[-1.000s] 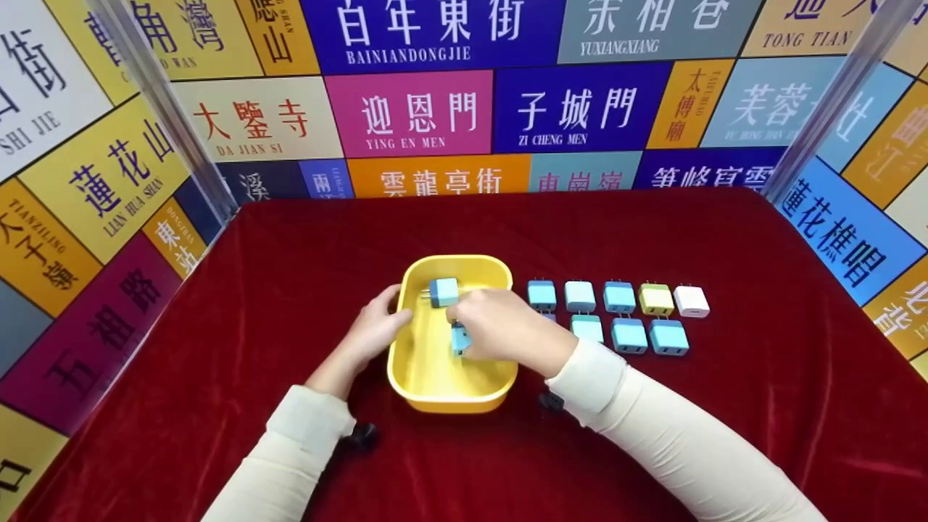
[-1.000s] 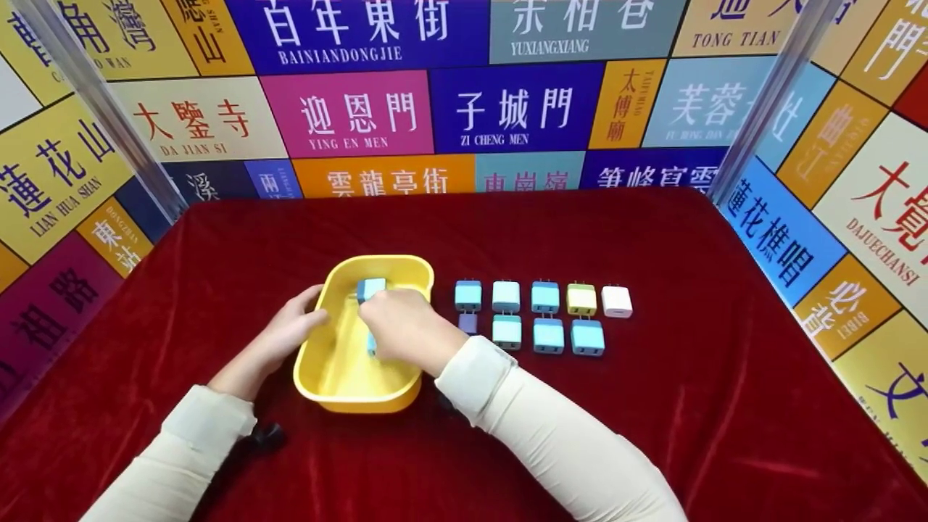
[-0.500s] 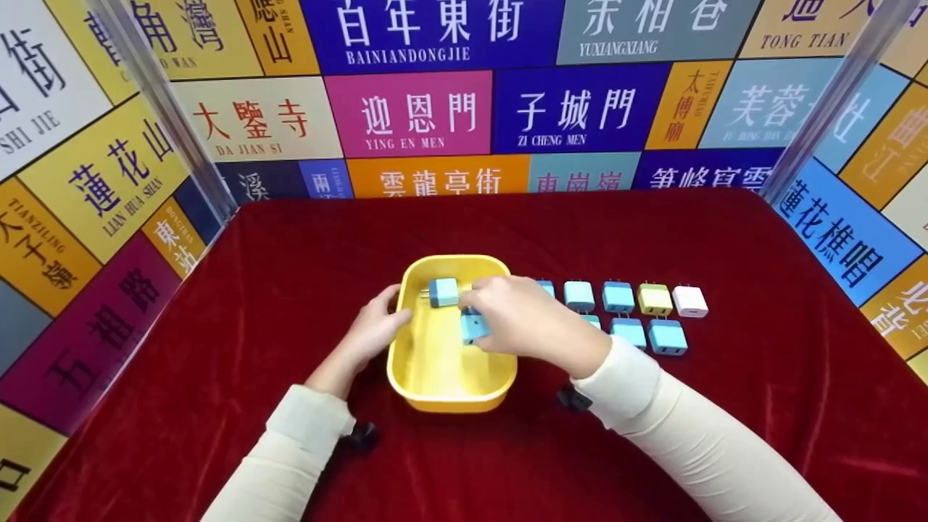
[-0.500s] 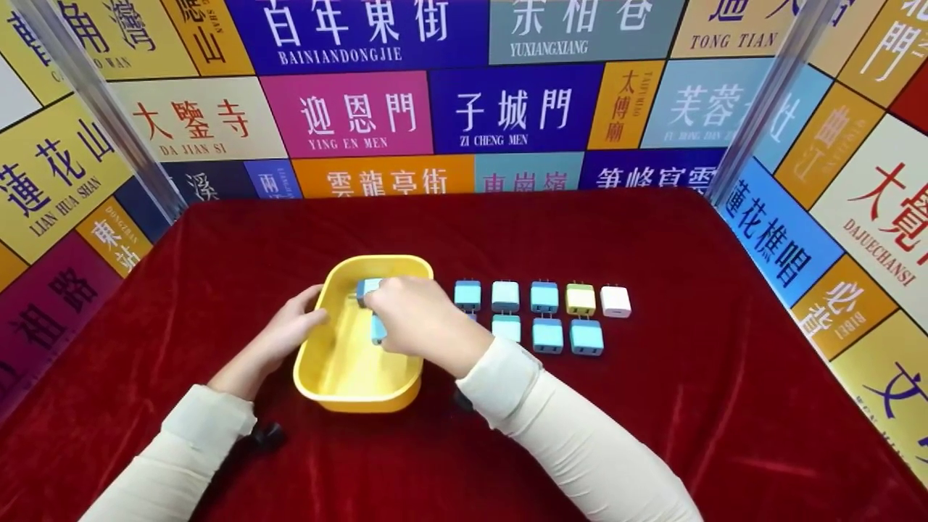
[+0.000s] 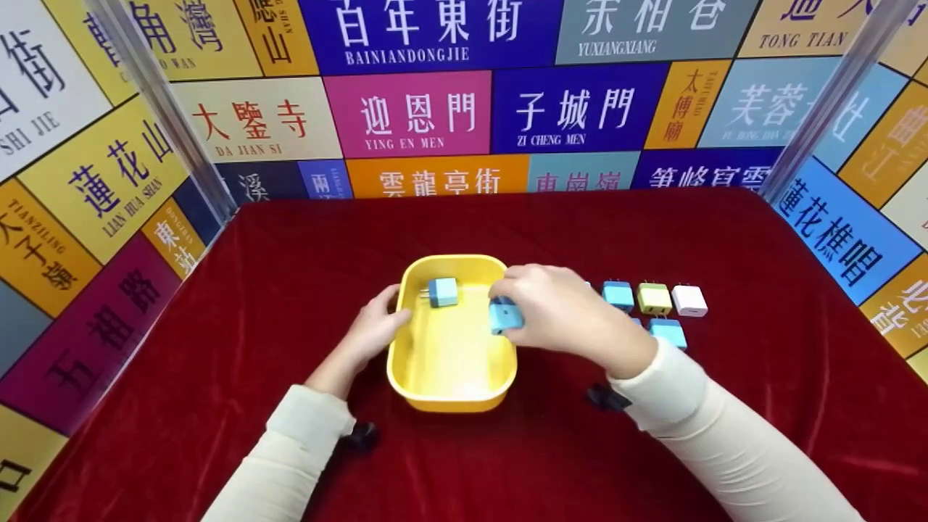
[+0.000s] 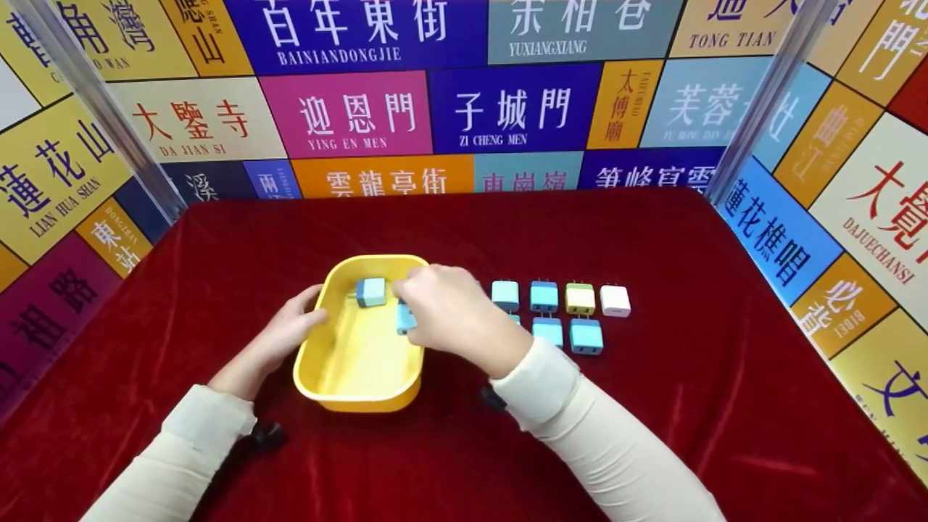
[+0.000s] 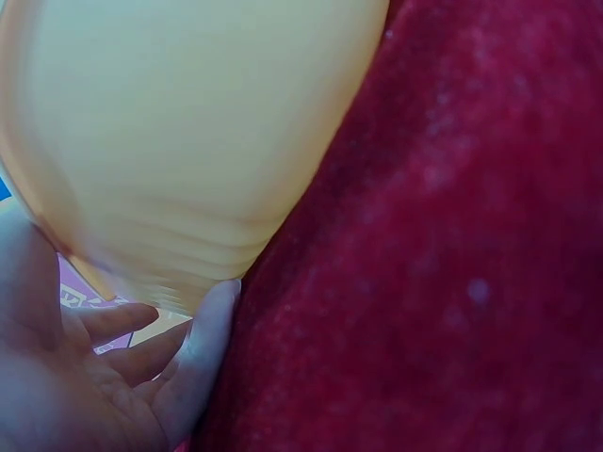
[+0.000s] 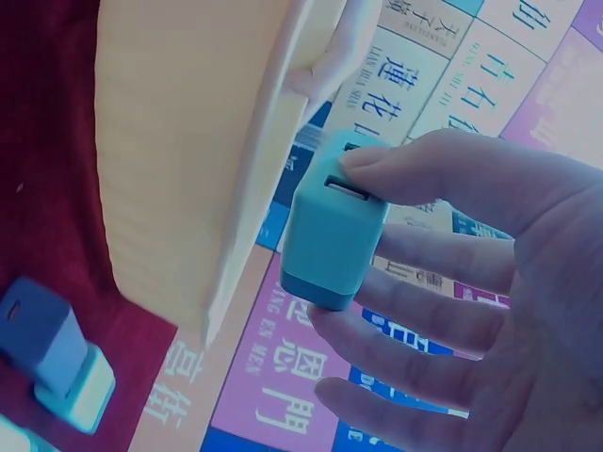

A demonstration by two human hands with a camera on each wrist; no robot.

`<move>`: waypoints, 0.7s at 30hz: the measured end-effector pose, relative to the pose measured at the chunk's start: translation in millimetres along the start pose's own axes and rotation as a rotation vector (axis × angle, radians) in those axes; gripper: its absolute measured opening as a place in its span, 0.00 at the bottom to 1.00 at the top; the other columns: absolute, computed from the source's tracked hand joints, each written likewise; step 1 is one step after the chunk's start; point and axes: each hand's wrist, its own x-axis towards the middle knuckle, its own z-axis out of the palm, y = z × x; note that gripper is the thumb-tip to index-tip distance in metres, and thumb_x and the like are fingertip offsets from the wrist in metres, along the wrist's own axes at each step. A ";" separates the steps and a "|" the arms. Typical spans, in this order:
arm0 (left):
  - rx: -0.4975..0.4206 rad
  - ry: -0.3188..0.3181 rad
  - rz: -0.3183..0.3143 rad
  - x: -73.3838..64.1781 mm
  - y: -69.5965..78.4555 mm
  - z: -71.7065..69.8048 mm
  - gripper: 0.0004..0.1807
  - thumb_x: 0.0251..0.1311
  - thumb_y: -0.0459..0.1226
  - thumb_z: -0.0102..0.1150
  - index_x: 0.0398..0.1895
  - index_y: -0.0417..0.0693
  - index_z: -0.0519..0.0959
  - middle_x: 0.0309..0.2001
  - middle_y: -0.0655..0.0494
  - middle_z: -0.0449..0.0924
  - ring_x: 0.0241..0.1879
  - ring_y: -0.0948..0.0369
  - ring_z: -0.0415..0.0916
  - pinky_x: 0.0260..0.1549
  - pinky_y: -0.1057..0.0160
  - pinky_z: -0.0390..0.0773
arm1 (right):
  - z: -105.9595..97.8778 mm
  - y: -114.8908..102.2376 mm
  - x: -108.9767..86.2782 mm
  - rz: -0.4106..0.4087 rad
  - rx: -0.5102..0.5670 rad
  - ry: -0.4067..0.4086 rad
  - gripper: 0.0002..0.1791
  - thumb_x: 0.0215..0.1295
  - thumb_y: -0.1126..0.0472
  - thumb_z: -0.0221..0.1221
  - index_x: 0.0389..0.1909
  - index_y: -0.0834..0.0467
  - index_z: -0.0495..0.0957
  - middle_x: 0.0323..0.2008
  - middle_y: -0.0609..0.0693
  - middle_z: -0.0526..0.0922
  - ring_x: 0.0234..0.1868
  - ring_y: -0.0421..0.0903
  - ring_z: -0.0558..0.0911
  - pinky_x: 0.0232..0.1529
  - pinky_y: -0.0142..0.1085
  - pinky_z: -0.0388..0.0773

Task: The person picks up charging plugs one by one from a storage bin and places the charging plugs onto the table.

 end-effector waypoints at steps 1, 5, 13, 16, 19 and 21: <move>-0.001 -0.001 -0.004 0.1 0.1 0.0 0.33 0.70 0.36 0.53 0.79 0.45 0.68 0.67 0.42 0.77 0.60 0.50 0.77 0.60 0.50 0.80 | -1.2 2.2 -1.8 -0.002 -0.001 0.013 0.19 0.57 0.53 0.77 0.47 0.56 0.88 0.36 0.49 0.81 0.34 0.47 0.76 0.37 0.40 0.79; -0.005 -0.005 -0.012 0.6 0.4 -0.5 0.33 0.70 0.36 0.53 0.79 0.45 0.67 0.69 0.42 0.76 0.61 0.50 0.77 0.61 0.50 0.79 | -5.1 11.8 -9.1 0.006 -0.010 0.046 0.16 0.56 0.56 0.75 0.45 0.55 0.88 0.34 0.49 0.79 0.32 0.46 0.74 0.33 0.39 0.74; -0.005 -0.005 -0.001 1.4 0.2 -0.1 0.33 0.70 0.36 0.53 0.80 0.44 0.67 0.69 0.42 0.76 0.61 0.50 0.77 0.61 0.50 0.79 | -6.8 32.9 -28.1 0.052 -0.043 0.070 0.19 0.54 0.59 0.74 0.48 0.55 0.89 0.38 0.50 0.84 0.34 0.47 0.78 0.35 0.43 0.81; -0.008 -0.006 0.000 1.5 -0.4 -0.4 0.33 0.70 0.36 0.53 0.80 0.45 0.67 0.68 0.41 0.77 0.60 0.50 0.77 0.60 0.50 0.80 | -4.2 40.5 -34.2 0.070 -0.058 0.057 0.20 0.54 0.58 0.75 0.49 0.56 0.88 0.39 0.51 0.84 0.35 0.48 0.78 0.36 0.44 0.83; -0.010 -0.006 -0.003 1.3 -0.8 -0.6 0.33 0.71 0.36 0.53 0.80 0.45 0.67 0.68 0.42 0.76 0.60 0.50 0.77 0.60 0.50 0.80 | 0.3 47.9 -40.1 0.089 -0.063 0.033 0.20 0.53 0.57 0.76 0.49 0.57 0.88 0.40 0.51 0.84 0.35 0.48 0.78 0.36 0.45 0.83; -0.011 -0.007 -0.006 0.9 -0.8 -0.3 0.33 0.71 0.36 0.53 0.80 0.45 0.67 0.68 0.42 0.76 0.60 0.50 0.77 0.60 0.50 0.80 | 3.5 53.0 -44.0 0.100 -0.065 0.021 0.21 0.53 0.57 0.76 0.49 0.57 0.88 0.40 0.51 0.84 0.35 0.48 0.79 0.36 0.45 0.83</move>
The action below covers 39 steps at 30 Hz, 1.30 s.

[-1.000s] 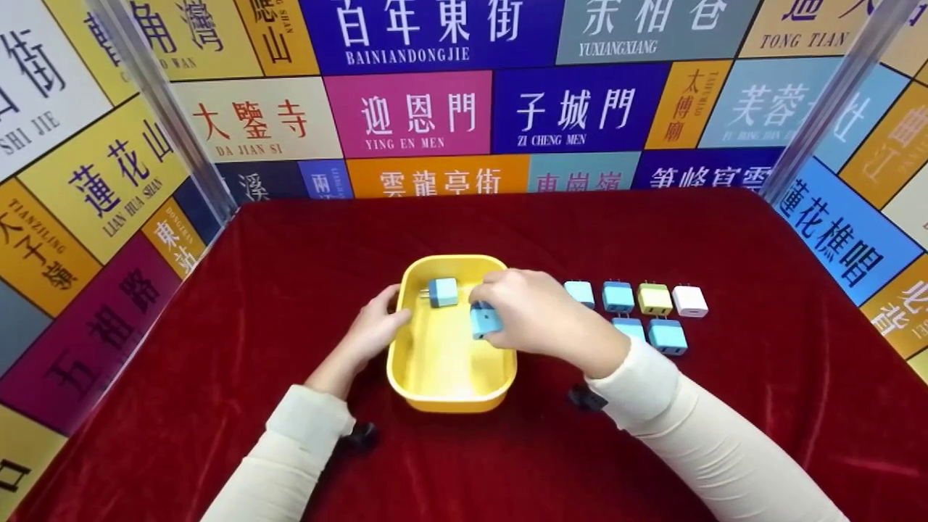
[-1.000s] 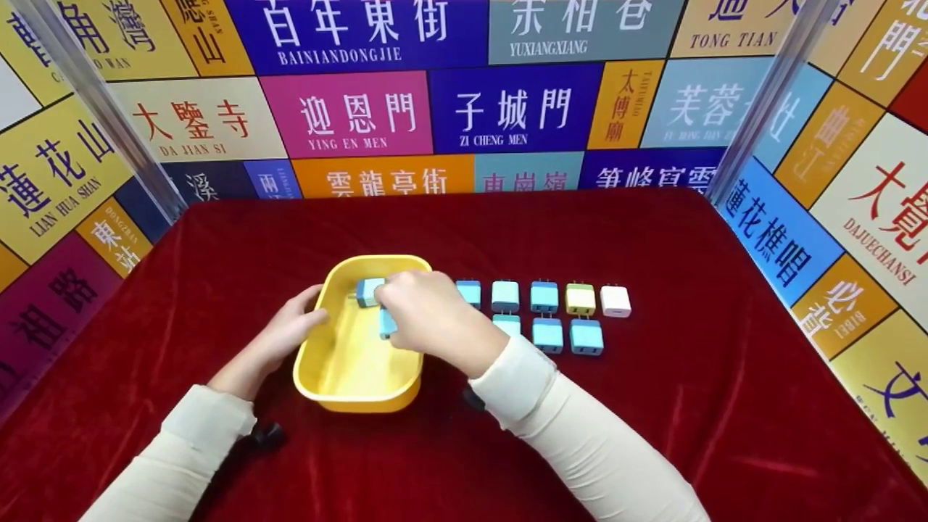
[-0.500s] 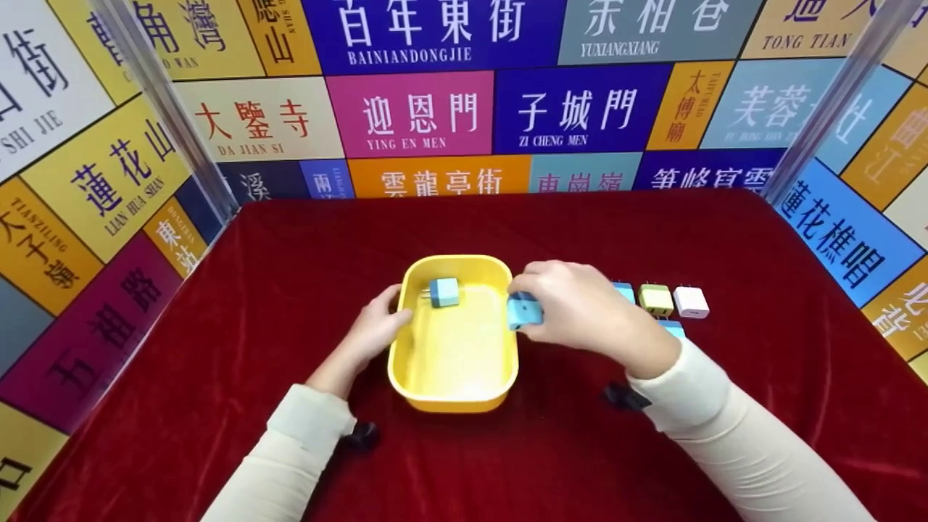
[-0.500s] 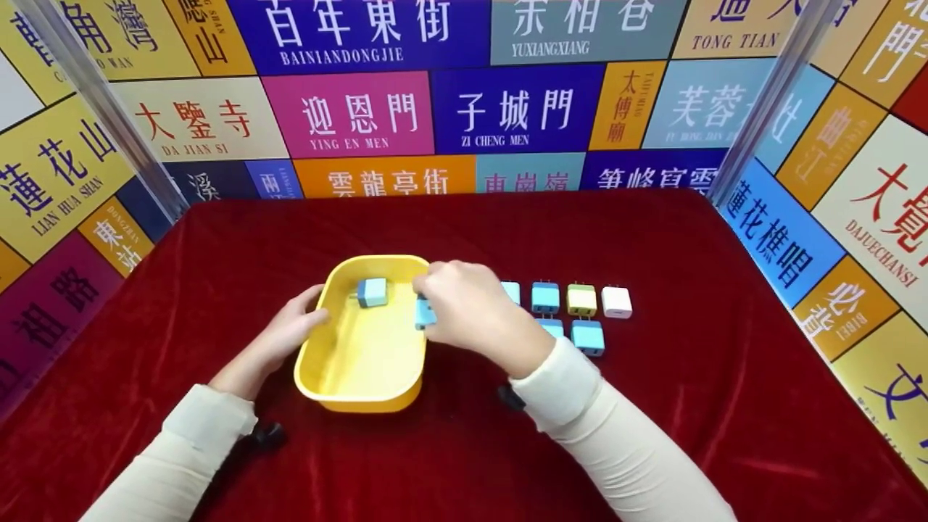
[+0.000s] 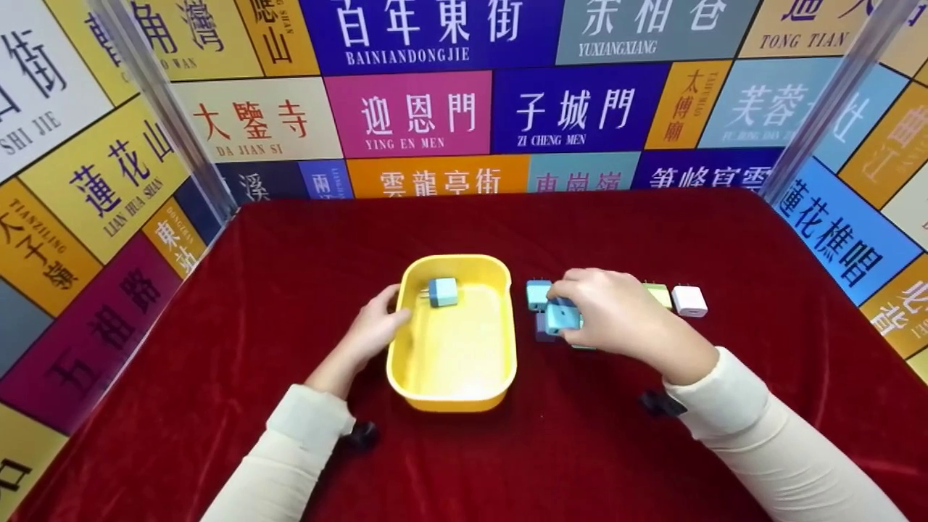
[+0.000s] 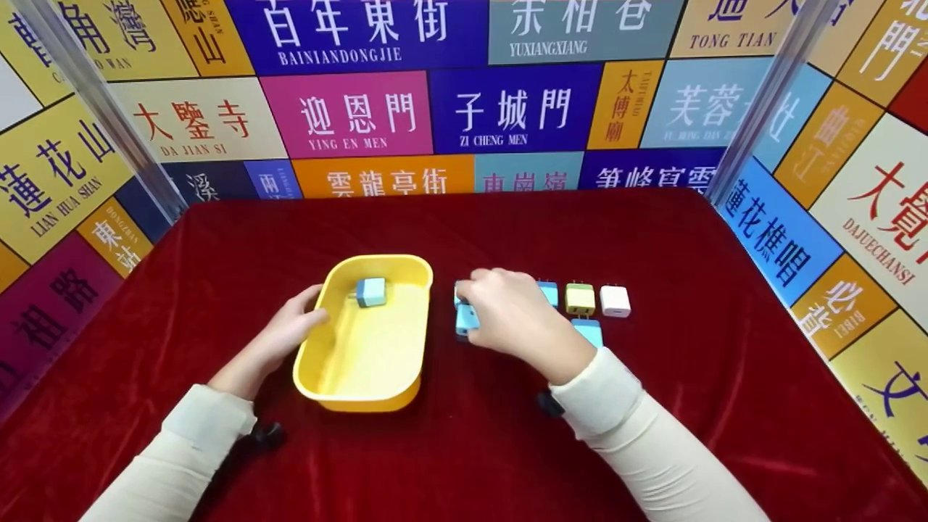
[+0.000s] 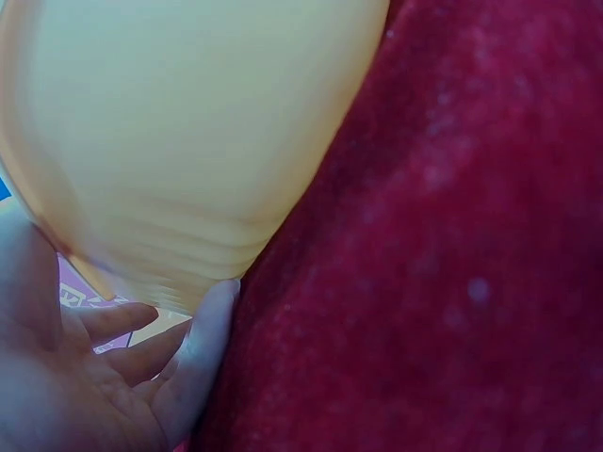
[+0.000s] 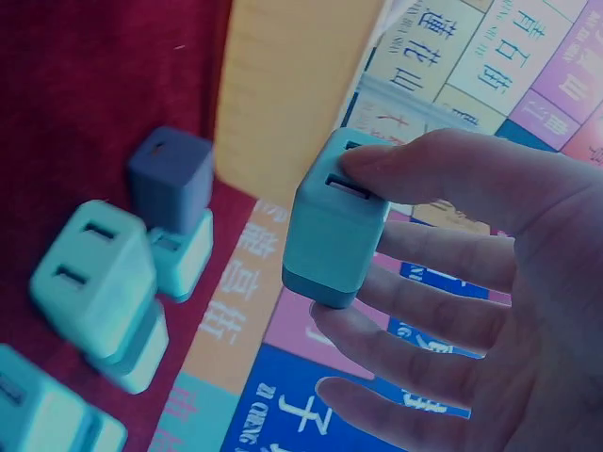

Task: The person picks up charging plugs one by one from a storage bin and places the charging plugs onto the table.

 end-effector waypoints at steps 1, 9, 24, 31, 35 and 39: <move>-0.001 -0.001 0.000 -0.1 -0.2 0.1 0.33 0.71 0.36 0.53 0.80 0.45 0.67 0.69 0.42 0.76 0.61 0.50 0.77 0.60 0.50 0.79 | 2.0 2.8 -1.5 0.003 -0.001 -0.005 0.21 0.53 0.57 0.76 0.49 0.57 0.88 0.40 0.51 0.84 0.35 0.48 0.79 0.36 0.46 0.83; 0.007 0.010 0.006 0.2 0.1 2.5 0.33 0.69 0.36 0.53 0.79 0.45 0.68 0.68 0.42 0.77 0.59 0.50 0.78 0.59 0.52 0.81 | 8.7 25.4 -17.8 0.057 0.000 -0.019 0.19 0.52 0.59 0.77 0.46 0.54 0.89 0.38 0.49 0.83 0.33 0.48 0.78 0.33 0.46 0.82; -0.002 0.008 0.013 -1.3 -0.6 -0.7 0.33 0.71 0.36 0.53 0.79 0.44 0.68 0.69 0.42 0.76 0.61 0.50 0.77 0.61 0.50 0.79 | 3.0 68.1 -52.0 0.136 -0.008 -0.058 0.19 0.52 0.60 0.77 0.47 0.56 0.89 0.41 0.52 0.85 0.35 0.48 0.78 0.39 0.49 0.82; 0.010 0.018 0.012 -1.6 -0.4 -1.2 0.33 0.70 0.36 0.53 0.79 0.44 0.68 0.68 0.41 0.77 0.60 0.49 0.78 0.60 0.50 0.80 | -1.2 86.4 -63.3 0.110 0.000 -0.081 0.20 0.52 0.61 0.77 0.48 0.56 0.89 0.48 0.55 0.87 0.41 0.51 0.81 0.44 0.52 0.83; 0.011 0.017 0.014 -0.8 -0.1 -0.4 0.33 0.69 0.36 0.54 0.79 0.43 0.68 0.69 0.41 0.76 0.59 0.50 0.78 0.59 0.51 0.81 | -6.0 100.6 -73.7 0.119 0.026 -0.096 0.20 0.52 0.60 0.78 0.48 0.54 0.89 0.43 0.50 0.86 0.39 0.47 0.79 0.41 0.48 0.81; 0.022 0.021 0.013 -0.8 -0.4 -0.8 0.33 0.68 0.37 0.54 0.78 0.44 0.69 0.67 0.43 0.78 0.58 0.51 0.79 0.58 0.51 0.81 | -11.0 115.8 -83.9 0.156 0.044 -0.109 0.20 0.53 0.60 0.78 0.48 0.54 0.89 0.45 0.50 0.87 0.39 0.48 0.79 0.40 0.48 0.82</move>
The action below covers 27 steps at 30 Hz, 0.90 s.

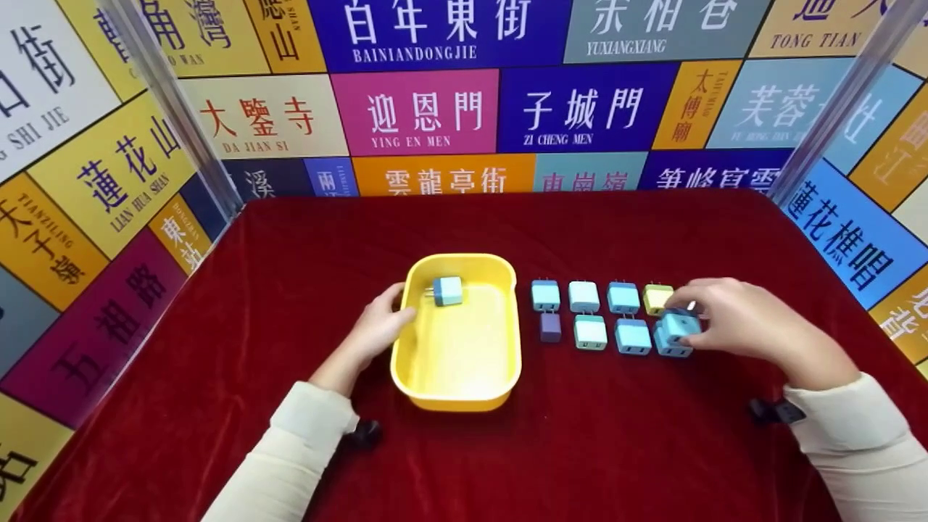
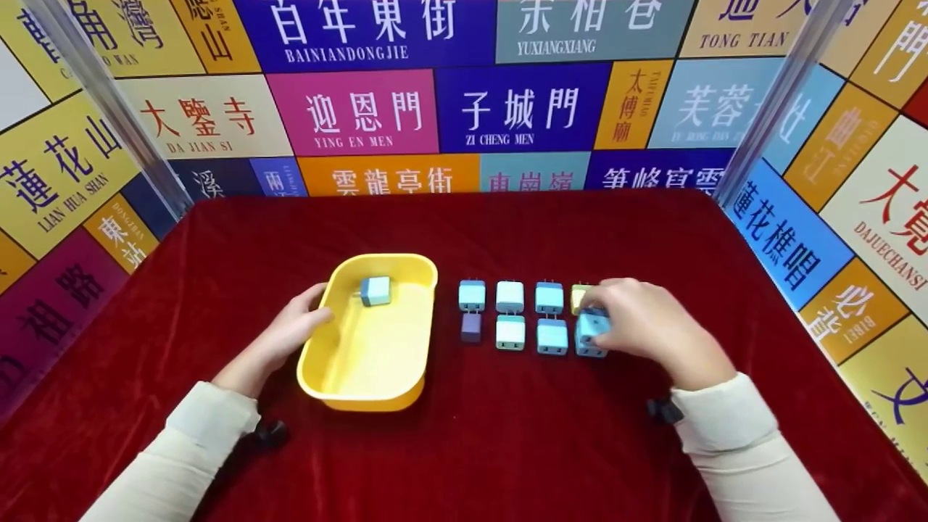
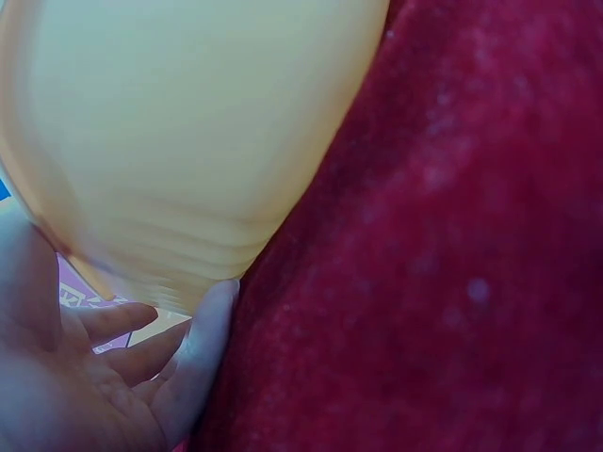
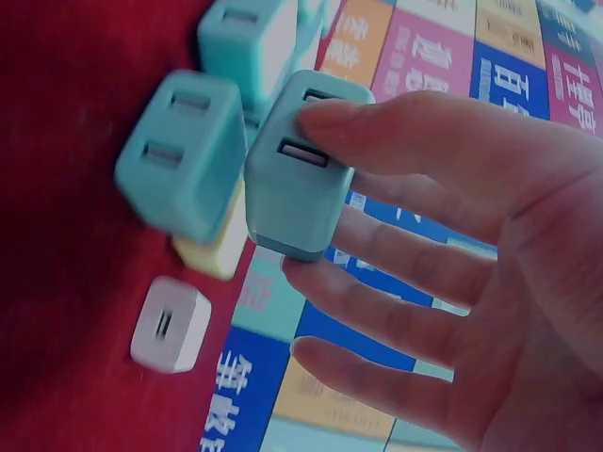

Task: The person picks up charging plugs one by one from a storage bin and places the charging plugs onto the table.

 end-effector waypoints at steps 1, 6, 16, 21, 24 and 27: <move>0.004 0.000 0.000 0.2 0.0 0.1 0.33 0.68 0.37 0.53 0.78 0.45 0.69 0.67 0.43 0.78 0.57 0.51 0.79 0.58 0.52 0.81 | -1.0 4.1 -2.3 0.012 0.003 -0.004 0.21 0.53 0.60 0.78 0.49 0.55 0.89 0.47 0.52 0.87 0.41 0.49 0.80 0.42 0.50 0.83; -0.001 -0.006 -0.004 0.6 -0.1 0.7 0.33 0.69 0.36 0.53 0.79 0.45 0.69 0.67 0.43 0.78 0.58 0.51 0.79 0.58 0.51 0.81 | -2.3 22.4 -11.1 0.062 0.019 -0.013 0.23 0.53 0.60 0.79 0.52 0.56 0.88 0.50 0.57 0.87 0.46 0.53 0.81 0.48 0.56 0.83; -0.010 -0.010 0.001 1.6 -1.0 1.8 0.33 0.70 0.36 0.54 0.79 0.44 0.68 0.69 0.42 0.77 0.60 0.50 0.78 0.60 0.51 0.80 | -1.7 39.8 -18.0 0.101 0.021 -0.052 0.23 0.51 0.61 0.79 0.50 0.59 0.88 0.46 0.54 0.87 0.42 0.52 0.79 0.44 0.54 0.83; -0.005 -0.005 -0.008 1.1 0.0 1.2 0.33 0.71 0.36 0.53 0.79 0.44 0.68 0.69 0.42 0.76 0.60 0.50 0.78 0.61 0.50 0.80 | 2.2 43.8 -17.3 0.103 0.029 -0.074 0.24 0.50 0.62 0.79 0.50 0.59 0.88 0.44 0.53 0.87 0.41 0.50 0.79 0.42 0.51 0.83; 0.002 -0.006 -0.011 0.7 0.4 0.1 0.33 0.71 0.37 0.53 0.79 0.44 0.68 0.69 0.42 0.76 0.60 0.50 0.78 0.61 0.50 0.79 | 6.3 46.5 -15.9 0.095 0.037 -0.088 0.24 0.50 0.62 0.79 0.50 0.59 0.88 0.42 0.51 0.86 0.39 0.50 0.79 0.40 0.50 0.82; 0.007 -0.002 -0.012 0.3 -0.4 -0.4 0.33 0.70 0.37 0.54 0.79 0.45 0.68 0.69 0.42 0.77 0.60 0.50 0.78 0.61 0.50 0.79 | 10.5 48.9 -14.4 0.085 0.038 -0.097 0.25 0.49 0.62 0.80 0.50 0.59 0.88 0.42 0.51 0.86 0.39 0.49 0.79 0.39 0.50 0.81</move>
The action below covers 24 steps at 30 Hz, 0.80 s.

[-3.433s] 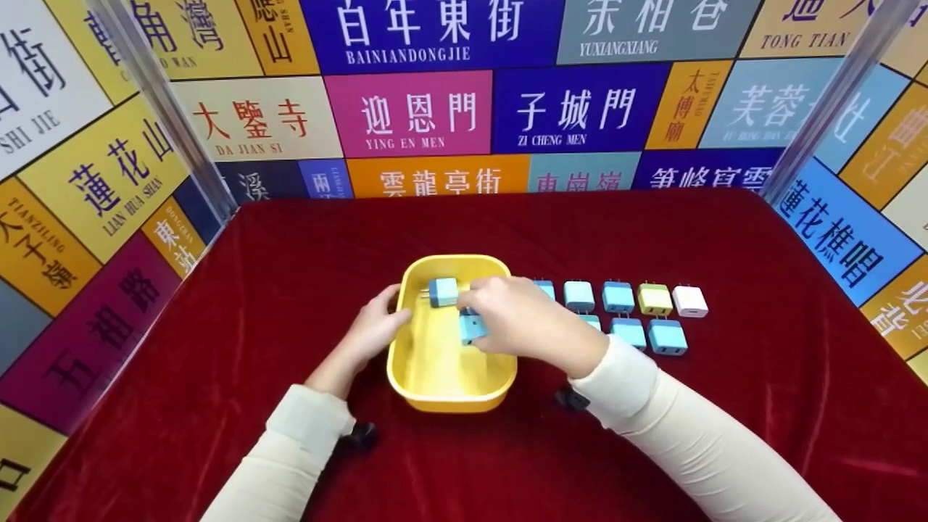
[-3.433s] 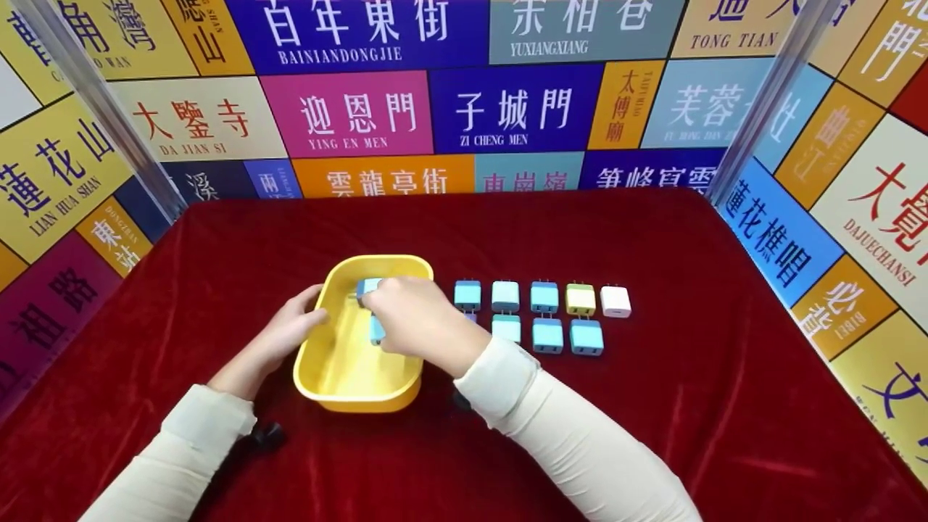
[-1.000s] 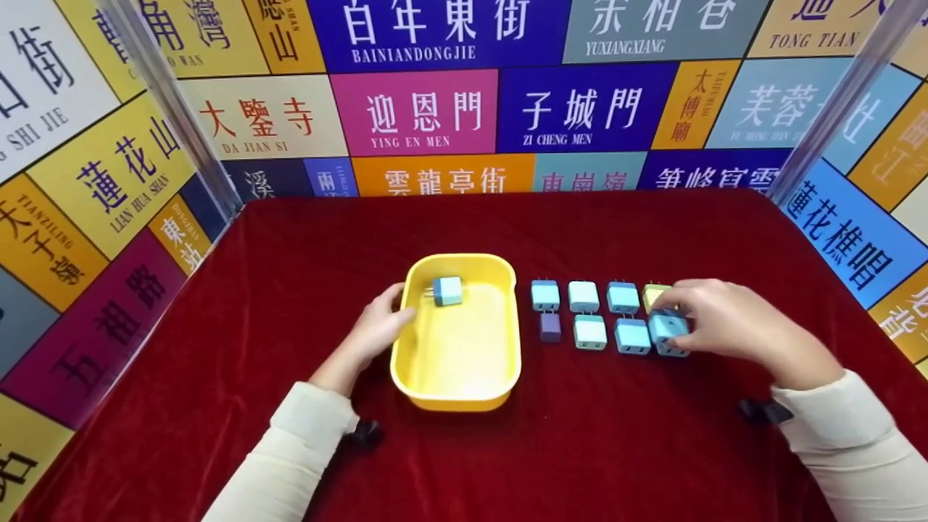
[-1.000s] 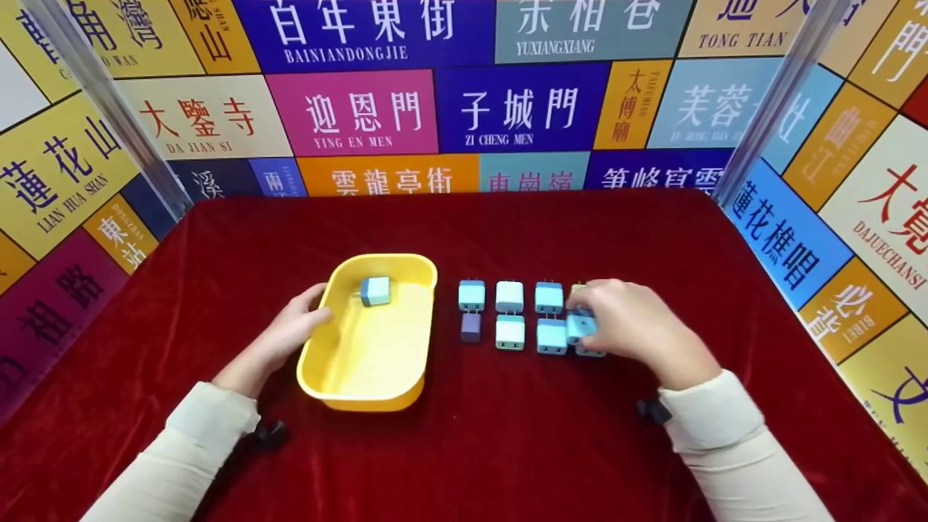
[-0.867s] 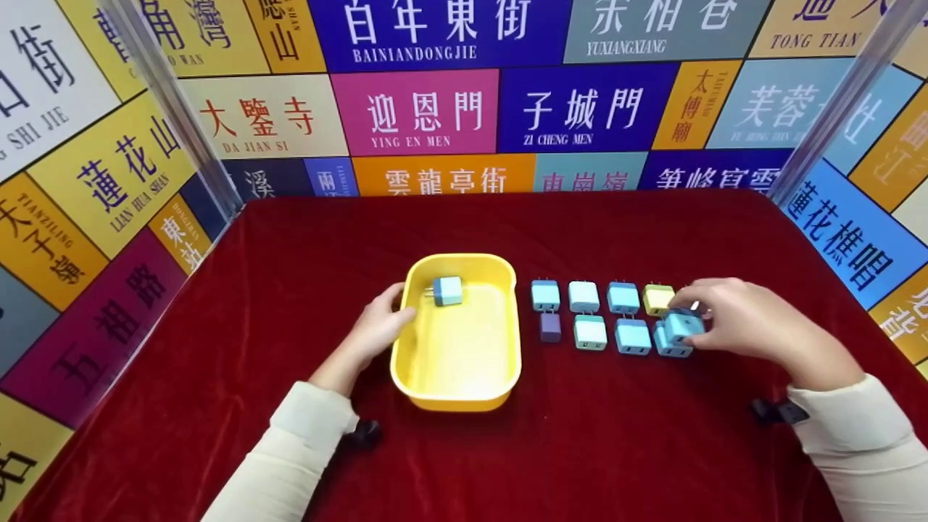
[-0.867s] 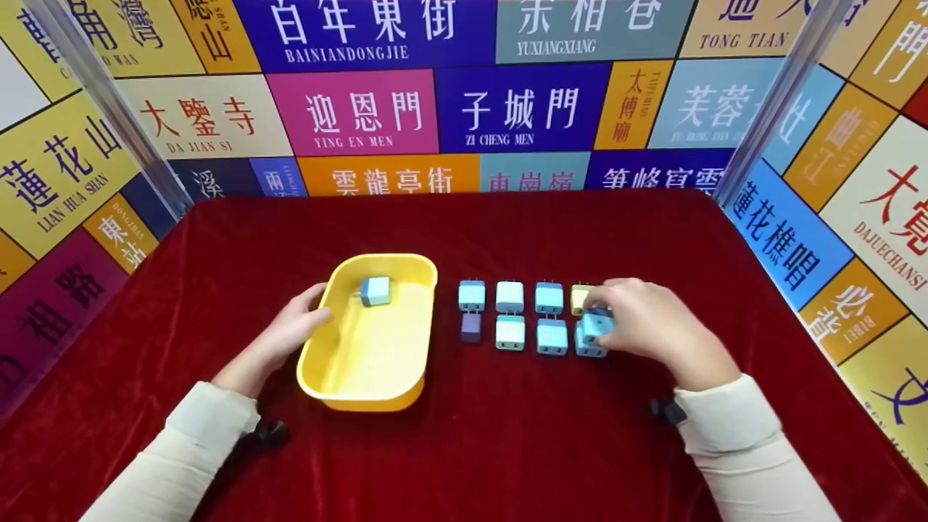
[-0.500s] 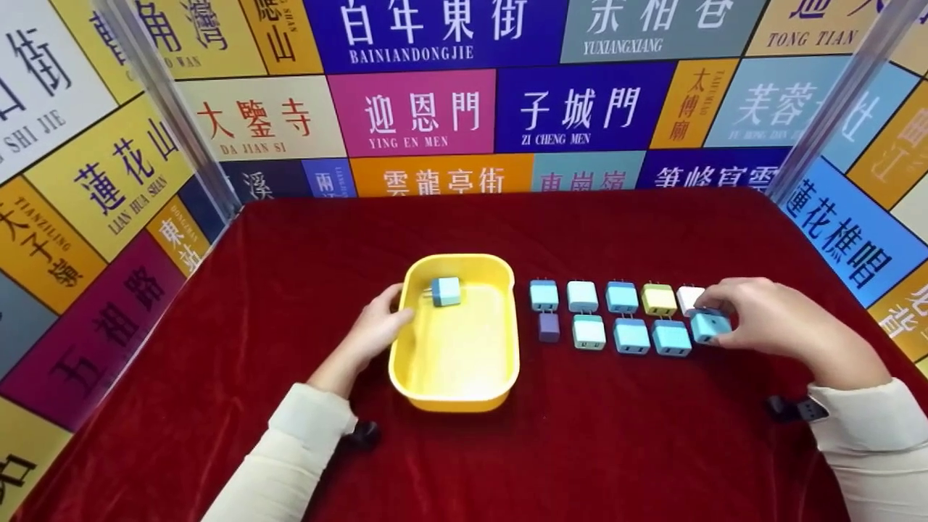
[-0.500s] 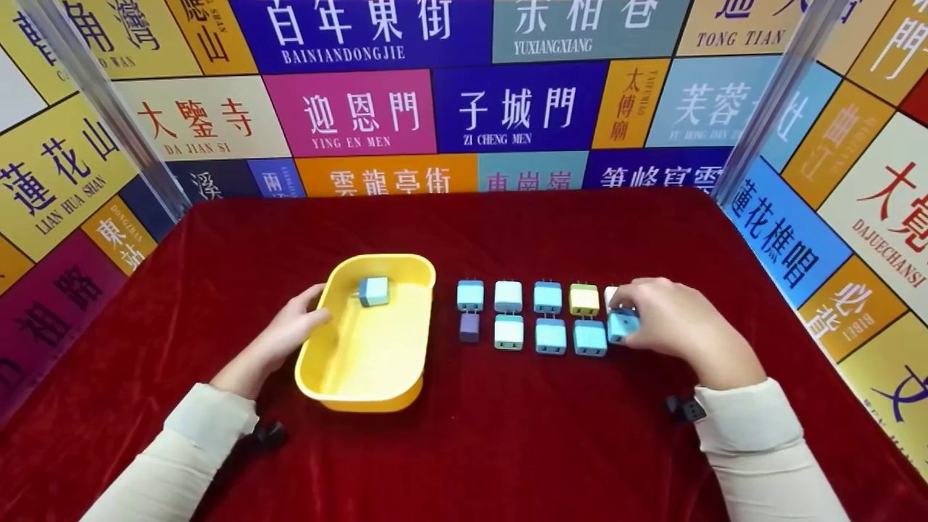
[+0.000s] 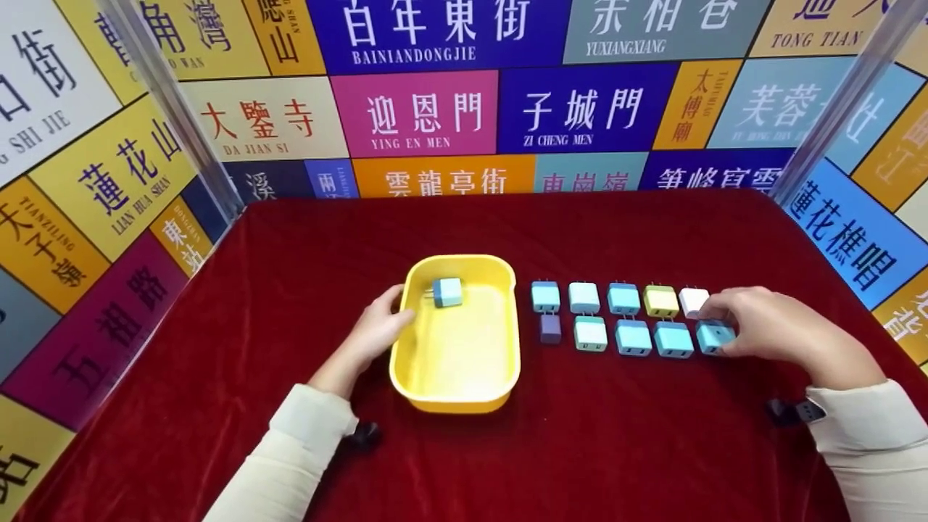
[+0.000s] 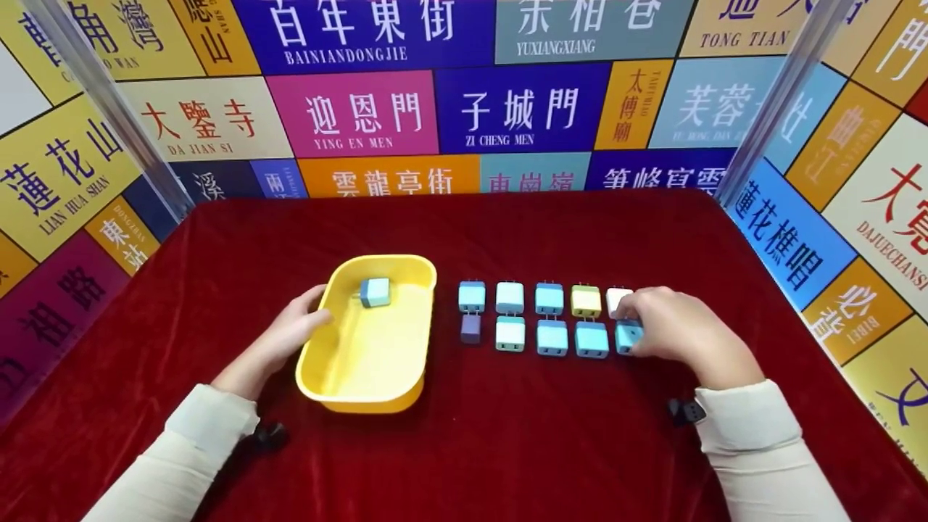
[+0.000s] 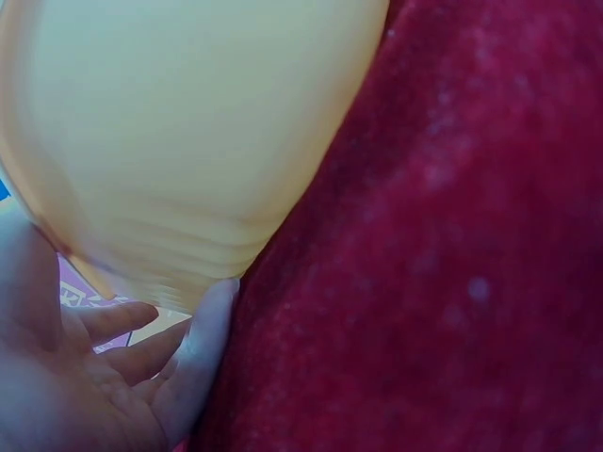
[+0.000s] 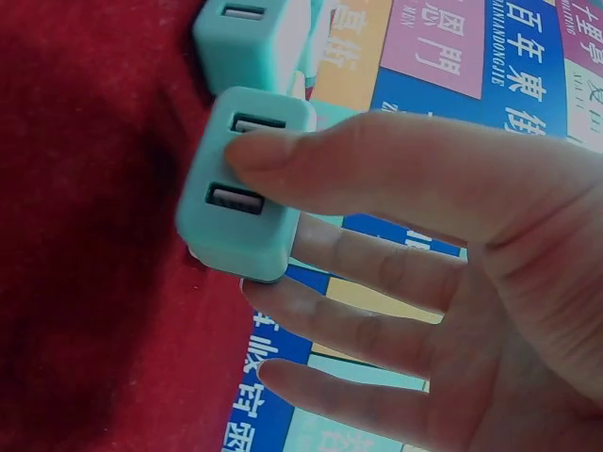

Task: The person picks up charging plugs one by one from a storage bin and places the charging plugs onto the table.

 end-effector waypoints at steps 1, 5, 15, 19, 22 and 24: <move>-0.003 0.000 0.000 0.0 -0.5 0.2 0.33 0.69 0.37 0.54 0.79 0.45 0.68 0.69 0.42 0.77 0.60 0.50 0.78 0.61 0.50 0.79 | 1.1 0.9 0.6 -0.008 -0.004 -0.002 0.25 0.48 0.62 0.80 0.50 0.59 0.88 0.41 0.51 0.86 0.39 0.49 0.79 0.39 0.50 0.81; -0.015 0.003 0.005 0.4 -2.0 1.1 0.34 0.68 0.36 0.54 0.79 0.45 0.69 0.67 0.42 0.78 0.58 0.50 0.79 0.58 0.51 0.81 | 5.2 3.6 2.8 -0.020 -0.011 -0.005 0.24 0.47 0.63 0.80 0.49 0.59 0.89 0.41 0.51 0.86 0.39 0.49 0.79 0.40 0.50 0.81; -0.004 0.002 0.009 1.5 0.8 0.6 0.34 0.69 0.36 0.54 0.79 0.44 0.68 0.67 0.42 0.78 0.59 0.50 0.79 0.59 0.51 0.81 | 13.2 5.6 3.9 -0.008 0.052 -0.014 0.24 0.47 0.64 0.81 0.47 0.61 0.87 0.41 0.52 0.87 0.39 0.51 0.79 0.42 0.53 0.82; -0.002 0.002 0.008 1.2 0.3 0.4 0.34 0.69 0.36 0.54 0.79 0.44 0.67 0.67 0.42 0.78 0.58 0.50 0.79 0.59 0.51 0.81 | 13.9 5.3 3.9 -0.020 0.049 -0.008 0.24 0.46 0.64 0.82 0.46 0.61 0.87 0.41 0.52 0.86 0.40 0.51 0.79 0.43 0.53 0.82; -0.003 0.004 0.009 0.8 -0.3 0.6 0.35 0.68 0.36 0.54 0.79 0.44 0.68 0.67 0.42 0.78 0.59 0.50 0.78 0.59 0.51 0.80 | 13.8 4.5 4.3 -0.032 0.038 -0.003 0.23 0.46 0.65 0.82 0.45 0.60 0.87 0.41 0.52 0.86 0.40 0.51 0.79 0.43 0.52 0.82; -0.008 0.003 0.010 0.5 -0.3 0.5 0.35 0.68 0.36 0.54 0.79 0.44 0.68 0.68 0.42 0.77 0.59 0.50 0.78 0.60 0.51 0.80 | 13.8 4.3 4.7 -0.036 0.031 0.000 0.23 0.46 0.65 0.82 0.45 0.60 0.87 0.41 0.52 0.86 0.40 0.50 0.79 0.43 0.52 0.82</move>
